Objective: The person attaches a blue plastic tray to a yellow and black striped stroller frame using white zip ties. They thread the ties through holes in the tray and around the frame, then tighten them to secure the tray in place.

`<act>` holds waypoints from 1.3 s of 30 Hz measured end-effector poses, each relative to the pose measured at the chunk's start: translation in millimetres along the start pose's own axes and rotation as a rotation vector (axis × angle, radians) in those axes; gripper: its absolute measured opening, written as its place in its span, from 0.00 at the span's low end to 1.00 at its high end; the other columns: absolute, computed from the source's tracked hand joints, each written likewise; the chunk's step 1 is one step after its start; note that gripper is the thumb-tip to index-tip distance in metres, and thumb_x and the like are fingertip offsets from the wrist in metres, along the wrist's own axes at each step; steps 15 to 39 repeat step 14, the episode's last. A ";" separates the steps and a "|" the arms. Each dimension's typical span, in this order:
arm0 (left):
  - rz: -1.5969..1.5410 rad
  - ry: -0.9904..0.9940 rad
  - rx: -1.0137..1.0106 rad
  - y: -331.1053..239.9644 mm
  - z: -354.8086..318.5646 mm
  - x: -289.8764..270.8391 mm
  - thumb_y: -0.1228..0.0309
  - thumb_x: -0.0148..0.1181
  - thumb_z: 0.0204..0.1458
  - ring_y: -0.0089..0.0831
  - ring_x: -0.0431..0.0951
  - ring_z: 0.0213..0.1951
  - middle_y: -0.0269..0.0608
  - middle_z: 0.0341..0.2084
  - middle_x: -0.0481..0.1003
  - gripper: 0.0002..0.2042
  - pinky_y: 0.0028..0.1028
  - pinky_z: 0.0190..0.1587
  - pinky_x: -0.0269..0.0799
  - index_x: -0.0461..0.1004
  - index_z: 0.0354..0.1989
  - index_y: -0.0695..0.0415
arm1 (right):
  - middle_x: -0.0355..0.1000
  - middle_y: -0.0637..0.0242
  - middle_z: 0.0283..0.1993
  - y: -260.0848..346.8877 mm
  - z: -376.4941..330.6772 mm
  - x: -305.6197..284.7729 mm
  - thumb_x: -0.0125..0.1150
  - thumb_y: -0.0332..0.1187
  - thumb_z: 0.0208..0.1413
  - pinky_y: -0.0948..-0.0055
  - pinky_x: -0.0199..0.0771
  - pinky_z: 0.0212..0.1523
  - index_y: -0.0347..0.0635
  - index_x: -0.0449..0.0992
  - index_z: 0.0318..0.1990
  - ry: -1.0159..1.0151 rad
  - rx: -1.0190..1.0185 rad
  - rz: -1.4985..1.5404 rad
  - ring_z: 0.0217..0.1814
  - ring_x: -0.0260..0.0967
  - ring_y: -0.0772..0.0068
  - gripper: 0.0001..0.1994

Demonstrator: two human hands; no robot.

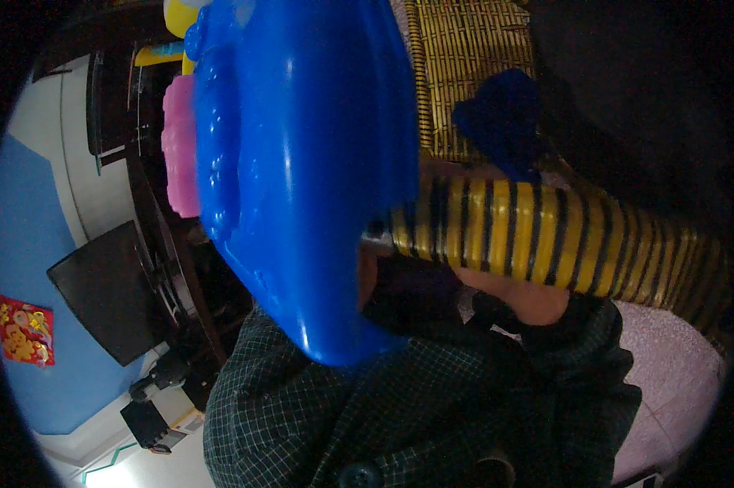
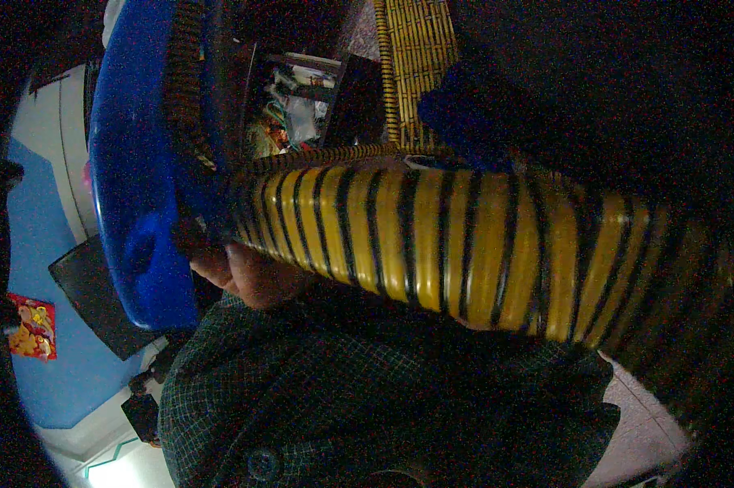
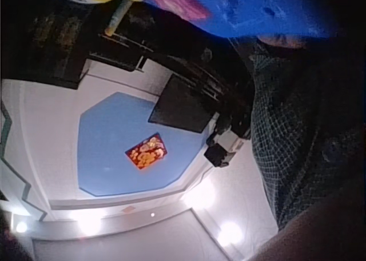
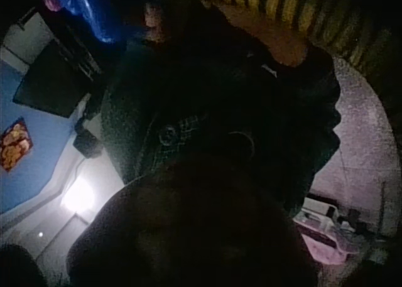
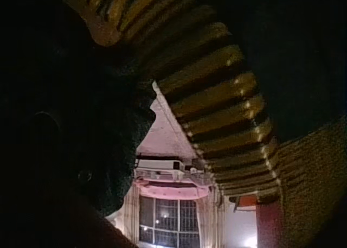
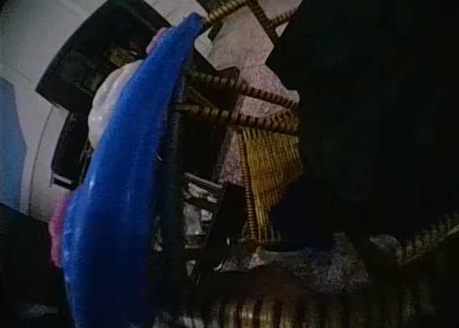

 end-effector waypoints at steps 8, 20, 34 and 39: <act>0.120 -0.009 0.151 -4.6 7.0 5.2 0.73 0.46 0.53 0.31 0.72 0.32 0.44 0.30 0.71 0.08 0.28 0.33 0.68 0.67 0.37 0.63 | 0.65 0.67 0.26 7.5 -0.6 -2.3 0.57 0.30 0.41 0.65 0.64 0.32 0.43 0.68 0.28 -0.059 0.023 0.008 0.29 0.63 0.67 0.06; 0.215 0.005 0.249 -11.6 10.3 11.5 0.75 0.46 0.53 0.30 0.73 0.29 0.44 0.27 0.73 0.06 0.26 0.30 0.70 0.69 0.35 0.64 | 0.65 0.67 0.26 2.7 43.4 4.0 0.57 0.30 0.41 0.64 0.63 0.32 0.44 0.68 0.27 -0.185 0.079 0.175 0.29 0.63 0.66 0.06; 0.215 0.005 0.249 -11.6 10.3 11.5 0.75 0.46 0.53 0.30 0.73 0.29 0.44 0.27 0.73 0.06 0.26 0.30 0.70 0.69 0.35 0.64 | 0.65 0.67 0.26 2.7 43.4 4.0 0.57 0.30 0.41 0.64 0.63 0.32 0.44 0.68 0.27 -0.185 0.079 0.175 0.29 0.63 0.66 0.06; 0.215 0.005 0.249 -11.6 10.3 11.5 0.75 0.46 0.53 0.30 0.73 0.29 0.44 0.27 0.73 0.06 0.26 0.30 0.70 0.69 0.35 0.64 | 0.65 0.67 0.26 2.7 43.4 4.0 0.57 0.30 0.41 0.64 0.63 0.32 0.44 0.68 0.27 -0.185 0.079 0.175 0.29 0.63 0.66 0.06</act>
Point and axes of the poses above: each hand's wrist, its own z-axis towards the middle knuckle, its own x-axis out of the palm, y = z × x, the point moved 4 cm from there along z, towards the middle knuckle
